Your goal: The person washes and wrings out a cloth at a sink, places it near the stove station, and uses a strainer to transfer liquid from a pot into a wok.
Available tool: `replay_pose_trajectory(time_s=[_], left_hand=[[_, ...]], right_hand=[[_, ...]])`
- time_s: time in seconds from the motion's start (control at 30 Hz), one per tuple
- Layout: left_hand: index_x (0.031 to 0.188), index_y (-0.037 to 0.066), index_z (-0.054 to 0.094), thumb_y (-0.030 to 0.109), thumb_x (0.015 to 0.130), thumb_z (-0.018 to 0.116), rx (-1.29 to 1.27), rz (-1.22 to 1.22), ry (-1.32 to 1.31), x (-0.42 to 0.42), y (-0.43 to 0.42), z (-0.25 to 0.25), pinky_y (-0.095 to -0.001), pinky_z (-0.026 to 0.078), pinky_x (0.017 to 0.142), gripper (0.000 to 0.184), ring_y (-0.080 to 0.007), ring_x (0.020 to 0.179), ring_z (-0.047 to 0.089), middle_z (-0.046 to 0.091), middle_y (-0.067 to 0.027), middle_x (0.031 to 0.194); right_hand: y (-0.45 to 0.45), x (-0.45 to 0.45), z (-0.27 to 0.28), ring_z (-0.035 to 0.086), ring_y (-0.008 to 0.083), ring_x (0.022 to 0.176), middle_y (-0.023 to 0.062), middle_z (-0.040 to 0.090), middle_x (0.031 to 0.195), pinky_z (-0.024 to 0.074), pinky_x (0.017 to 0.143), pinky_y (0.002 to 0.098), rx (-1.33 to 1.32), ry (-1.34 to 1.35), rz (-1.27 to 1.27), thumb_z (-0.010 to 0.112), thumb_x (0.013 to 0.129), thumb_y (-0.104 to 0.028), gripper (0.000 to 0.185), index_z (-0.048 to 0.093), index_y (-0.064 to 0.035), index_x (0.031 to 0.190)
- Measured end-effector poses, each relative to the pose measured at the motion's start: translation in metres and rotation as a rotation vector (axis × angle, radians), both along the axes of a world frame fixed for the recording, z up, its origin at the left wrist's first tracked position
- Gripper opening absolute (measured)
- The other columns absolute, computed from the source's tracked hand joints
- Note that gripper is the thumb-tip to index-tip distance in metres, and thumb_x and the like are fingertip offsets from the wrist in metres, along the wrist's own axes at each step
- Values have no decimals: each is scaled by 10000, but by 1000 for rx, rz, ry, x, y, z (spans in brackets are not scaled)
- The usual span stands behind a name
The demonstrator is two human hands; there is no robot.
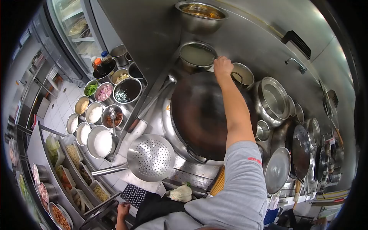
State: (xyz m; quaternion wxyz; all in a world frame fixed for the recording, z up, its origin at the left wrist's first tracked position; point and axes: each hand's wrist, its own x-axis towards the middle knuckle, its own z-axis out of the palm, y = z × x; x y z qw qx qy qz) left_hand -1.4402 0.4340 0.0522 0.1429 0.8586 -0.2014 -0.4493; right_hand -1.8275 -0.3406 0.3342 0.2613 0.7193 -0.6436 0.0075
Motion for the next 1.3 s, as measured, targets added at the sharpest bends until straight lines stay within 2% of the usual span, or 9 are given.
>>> replay_pose_trajectory(time_s=[0.17, 0.27, 0.37, 0.47, 0.6, 0.73, 1.07, 1.2, 1.3], left_hand=[[852, -28, 664, 103, 762, 643, 47, 173, 7, -2, 87, -17, -283, 470, 500, 160, -149, 557, 604, 645, -78, 657], [908, -37, 652, 122, 809, 632, 189, 203, 23, -26, 64, 47, -302, 488, 536, 188, -161, 597, 614, 651, -87, 684], [906, -39, 666, 126, 803, 637, 136, 83, -49, -7, 107, -2, -296, 500, 605, 196, -162, 623, 628, 672, -89, 719], [922, -31, 650, 103, 819, 615, 97, 159, 31, 0, 103, -29, -298, 478, 525, 172, -162, 577, 604, 646, -84, 707], [857, -42, 642, 67, 793, 616, -54, 306, 149, -5, 72, -21, -261, 468, 508, 129, -133, 552, 592, 639, -78, 655], [892, -43, 636, 82, 805, 618, -109, 216, 121, 0, 39, -18, -255, 464, 503, 153, -129, 543, 584, 632, -75, 660], [925, -6, 635, 120, 811, 633, -66, 147, 119, -9, -5, 2, -249, 414, 447, 170, -107, 496, 532, 613, -50, 644], [904, -8, 652, 115, 802, 635, -54, 158, 126, -7, -1, 0, -253, 438, 461, 160, -110, 516, 559, 627, -60, 650], [894, -15, 661, 109, 794, 637, -17, 132, 80, -2, 14, -14, -256, 456, 477, 161, -116, 538, 584, 637, -70, 653]], right_hand=[[-19, 9, 10, 634, 296, 1052, 132, 652, 1136, 561, 771, 432, 252, -189, -15, 502, 902, -128, 255, 687, -82, 1072], [-19, 9, 39, 666, 305, 968, 156, 676, 1057, 539, 806, 380, 236, -336, -56, 505, 862, -108, 270, 684, -64, 1059], [-8, 11, 68, 691, 281, 862, 154, 691, 1002, 545, 743, 365, 474, -594, -175, 513, 837, -108, 272, 679, -38, 1041], [-44, -8, 9, 647, 221, 636, 129, 671, 808, 497, 474, 316, 460, -881, -195, 500, 815, -53, 205, 638, 46, 930], [-23, -2, -10, 535, 184, 472, 119, 564, 614, 397, 367, 307, 540, -1444, -157, 518, 802, -1, 94, 559, 40, 728], [-3, -4, -5, 462, 123, 399, 90, 548, 563, 304, 324, 270, 582, -1531, -251, 544, 822, 15, 87, 576, 36, 744], [35, -24, 8, 428, 83, 396, 57, 555, 584, 298, 320, 236, 613, -1662, -311, 573, 835, -34, 158, 542, -19, 681], [46, -45, 22, 447, 92, 416, 51, 566, 597, 297, 331, 240, 561, -1628, -282, 580, 827, -39, 115, 574, -22, 714], [50, -52, 32, 595, 173, 531, 112, 630, 662, 417, 402, 296, 343, -1320, -257, 558, 826, -47, 91, 616, -3, 772]])
